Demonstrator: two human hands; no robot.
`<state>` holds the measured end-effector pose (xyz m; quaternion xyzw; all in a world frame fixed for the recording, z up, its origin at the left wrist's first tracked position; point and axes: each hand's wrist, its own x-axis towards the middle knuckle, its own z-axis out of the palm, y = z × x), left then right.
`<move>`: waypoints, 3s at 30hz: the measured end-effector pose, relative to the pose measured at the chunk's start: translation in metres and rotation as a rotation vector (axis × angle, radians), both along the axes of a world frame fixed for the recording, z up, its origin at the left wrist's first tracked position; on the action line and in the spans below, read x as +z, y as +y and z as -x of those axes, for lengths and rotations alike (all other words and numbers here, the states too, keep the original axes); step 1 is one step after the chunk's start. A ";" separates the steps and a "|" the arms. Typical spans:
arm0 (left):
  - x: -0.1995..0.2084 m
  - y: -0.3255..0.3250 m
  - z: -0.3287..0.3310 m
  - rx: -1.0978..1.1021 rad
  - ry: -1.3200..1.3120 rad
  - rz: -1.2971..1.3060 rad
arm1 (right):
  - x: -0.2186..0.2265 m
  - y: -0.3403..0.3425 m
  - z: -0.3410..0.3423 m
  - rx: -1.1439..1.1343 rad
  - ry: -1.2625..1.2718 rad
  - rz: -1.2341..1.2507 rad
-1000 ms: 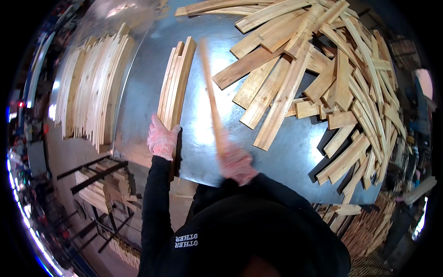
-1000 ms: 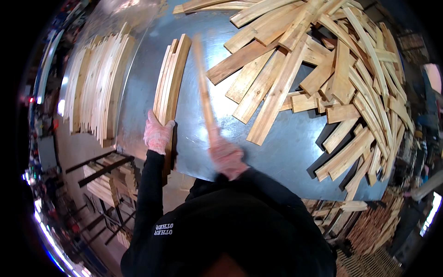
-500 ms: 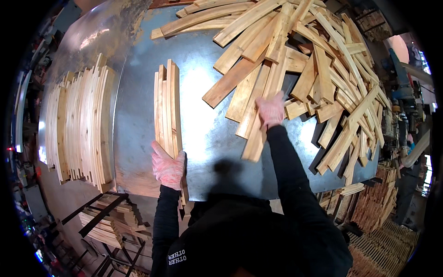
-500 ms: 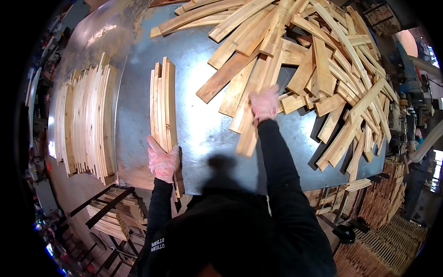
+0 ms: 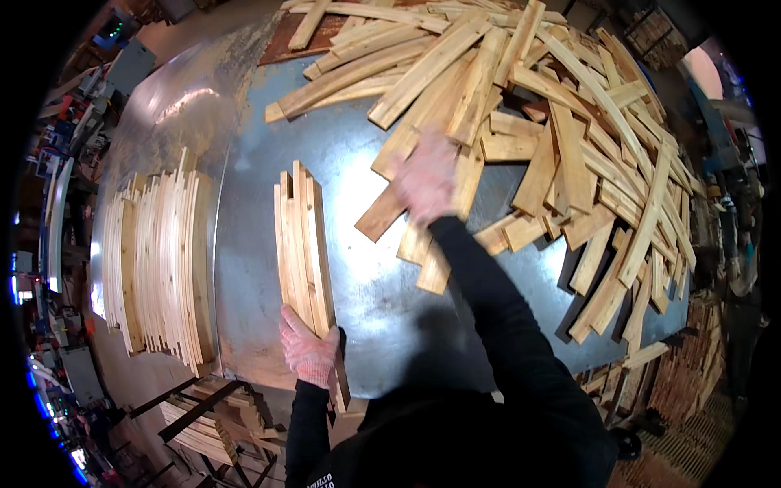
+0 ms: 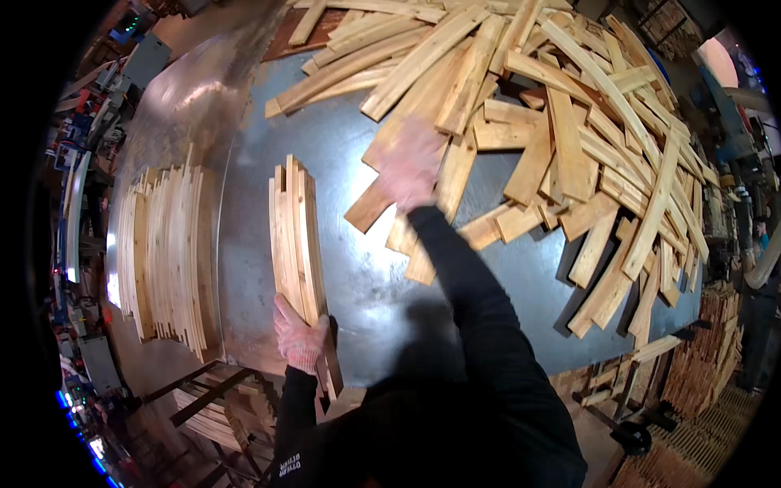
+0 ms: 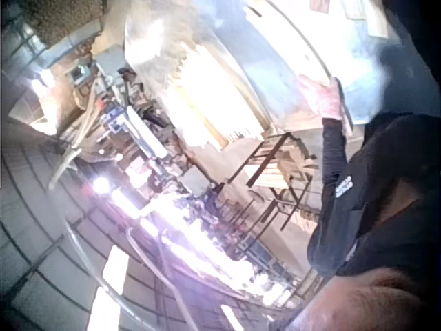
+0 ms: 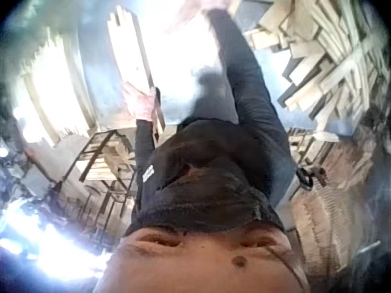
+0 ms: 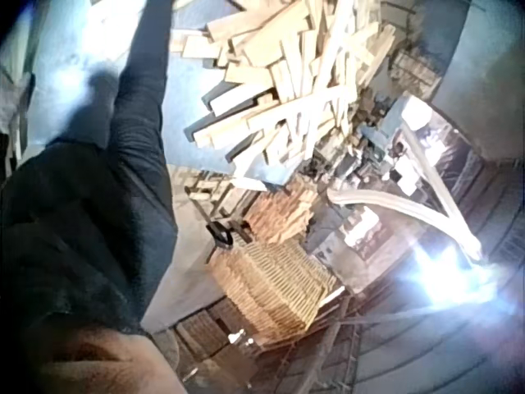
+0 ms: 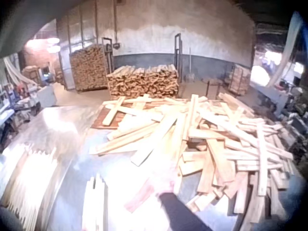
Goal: The person picks up wooden planks from a large pile on a metal table, inspects them, and stacks them neatly. Another person is visible in the background performing similar tasks. The camera wearer handles the planks one by one or in small groups, organizing them into a growing stack.
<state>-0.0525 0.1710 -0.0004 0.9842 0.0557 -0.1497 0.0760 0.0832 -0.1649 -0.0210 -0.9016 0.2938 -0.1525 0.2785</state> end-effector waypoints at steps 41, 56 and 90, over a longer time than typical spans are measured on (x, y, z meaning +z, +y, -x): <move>-0.020 0.094 -0.047 0.407 0.287 1.432 | -0.022 0.227 0.148 0.741 -0.024 -0.853; -0.025 0.184 -0.096 0.214 0.230 0.756 | -0.037 0.293 0.086 0.684 0.056 -0.683; -0.028 0.108 -0.041 -0.217 0.055 0.126 | -0.059 0.001 0.079 -0.483 0.239 0.259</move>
